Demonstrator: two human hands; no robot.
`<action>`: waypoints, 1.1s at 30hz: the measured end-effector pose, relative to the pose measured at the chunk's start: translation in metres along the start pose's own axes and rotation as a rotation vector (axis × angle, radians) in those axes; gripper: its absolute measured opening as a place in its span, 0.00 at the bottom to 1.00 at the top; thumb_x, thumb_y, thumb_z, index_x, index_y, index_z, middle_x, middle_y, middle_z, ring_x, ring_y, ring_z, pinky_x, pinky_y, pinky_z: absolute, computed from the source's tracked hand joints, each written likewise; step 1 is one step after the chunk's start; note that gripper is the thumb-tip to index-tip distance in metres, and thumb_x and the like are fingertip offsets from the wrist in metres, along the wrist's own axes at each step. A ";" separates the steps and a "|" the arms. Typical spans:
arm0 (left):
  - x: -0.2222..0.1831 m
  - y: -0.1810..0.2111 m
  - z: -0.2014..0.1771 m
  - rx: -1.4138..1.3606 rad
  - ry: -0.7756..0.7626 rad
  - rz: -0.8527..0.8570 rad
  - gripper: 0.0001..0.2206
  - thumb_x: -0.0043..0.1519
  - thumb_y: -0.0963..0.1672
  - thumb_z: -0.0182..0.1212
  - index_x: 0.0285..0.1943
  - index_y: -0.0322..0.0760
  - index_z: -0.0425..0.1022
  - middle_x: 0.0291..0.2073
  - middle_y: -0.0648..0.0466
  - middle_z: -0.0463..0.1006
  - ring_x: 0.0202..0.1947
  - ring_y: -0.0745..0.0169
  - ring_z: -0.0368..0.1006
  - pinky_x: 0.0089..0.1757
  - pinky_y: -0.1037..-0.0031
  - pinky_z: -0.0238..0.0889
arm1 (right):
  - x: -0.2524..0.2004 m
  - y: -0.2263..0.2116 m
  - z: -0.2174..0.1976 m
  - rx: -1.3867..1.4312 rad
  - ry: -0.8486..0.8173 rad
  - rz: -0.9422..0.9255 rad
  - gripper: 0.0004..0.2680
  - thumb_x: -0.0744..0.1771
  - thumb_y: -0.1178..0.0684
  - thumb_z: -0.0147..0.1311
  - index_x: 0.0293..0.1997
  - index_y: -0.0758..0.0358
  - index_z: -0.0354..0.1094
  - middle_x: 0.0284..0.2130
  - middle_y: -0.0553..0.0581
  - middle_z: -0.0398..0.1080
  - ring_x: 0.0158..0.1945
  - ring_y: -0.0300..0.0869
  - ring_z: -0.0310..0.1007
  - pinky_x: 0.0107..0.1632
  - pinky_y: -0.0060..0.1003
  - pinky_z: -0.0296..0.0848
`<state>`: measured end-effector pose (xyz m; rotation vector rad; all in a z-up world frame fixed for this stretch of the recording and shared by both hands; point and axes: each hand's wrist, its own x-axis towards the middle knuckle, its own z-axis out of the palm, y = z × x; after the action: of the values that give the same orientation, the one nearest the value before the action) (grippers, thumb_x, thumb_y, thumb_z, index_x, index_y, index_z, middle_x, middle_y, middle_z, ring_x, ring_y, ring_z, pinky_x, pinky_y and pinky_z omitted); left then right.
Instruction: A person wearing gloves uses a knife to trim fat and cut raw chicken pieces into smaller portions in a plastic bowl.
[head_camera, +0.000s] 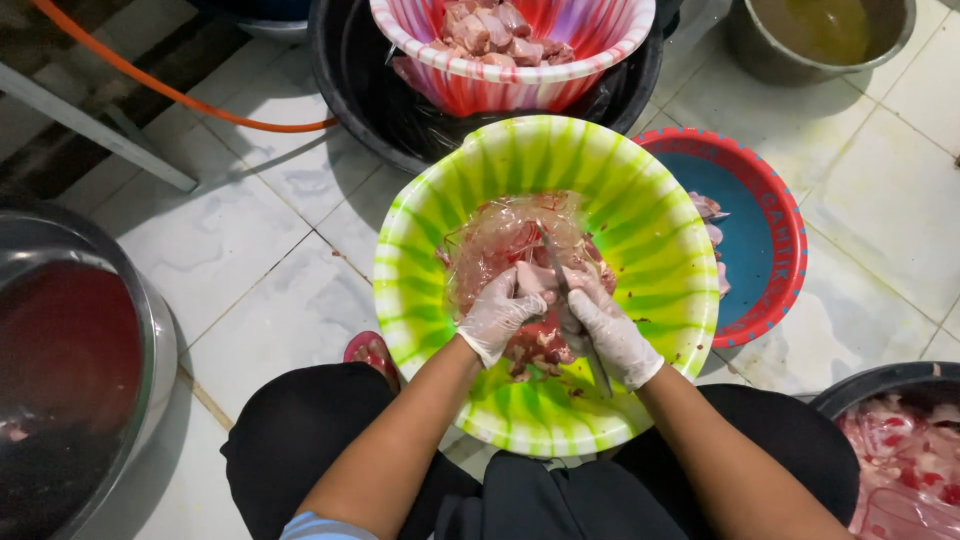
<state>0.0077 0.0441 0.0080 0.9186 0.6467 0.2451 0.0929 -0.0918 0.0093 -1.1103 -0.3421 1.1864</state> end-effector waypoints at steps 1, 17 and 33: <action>-0.003 0.001 -0.004 0.025 -0.017 0.011 0.16 0.46 0.41 0.75 0.40 0.36 0.74 0.27 0.54 0.75 0.28 0.69 0.72 0.32 0.79 0.73 | -0.002 -0.006 0.004 -0.004 0.023 -0.025 0.12 0.68 0.47 0.43 0.58 0.50 0.58 0.19 0.51 0.51 0.15 0.36 0.51 0.17 0.26 0.53; 0.012 -0.010 -0.023 1.076 -0.181 0.199 0.17 0.47 0.51 0.64 0.43 0.45 0.76 0.35 0.51 0.79 0.41 0.50 0.76 0.42 0.63 0.70 | -0.006 -0.007 -0.001 -0.444 0.133 -0.042 0.14 0.65 0.51 0.53 0.57 0.54 0.62 0.15 0.50 0.63 0.15 0.32 0.64 0.15 0.20 0.61; -0.033 0.003 0.017 1.493 -0.176 0.250 0.18 0.56 0.45 0.48 0.54 0.37 0.67 0.43 0.47 0.74 0.48 0.48 0.73 0.48 0.58 0.70 | -0.002 -0.020 0.033 -0.851 0.464 -0.034 0.11 0.66 0.41 0.48 0.43 0.56 0.69 0.32 0.69 0.72 0.41 0.56 0.73 0.49 0.49 0.69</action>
<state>-0.0076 0.0198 0.0315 2.4274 0.4809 -0.1643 0.0791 -0.0763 0.0418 -2.0577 -0.5166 0.7042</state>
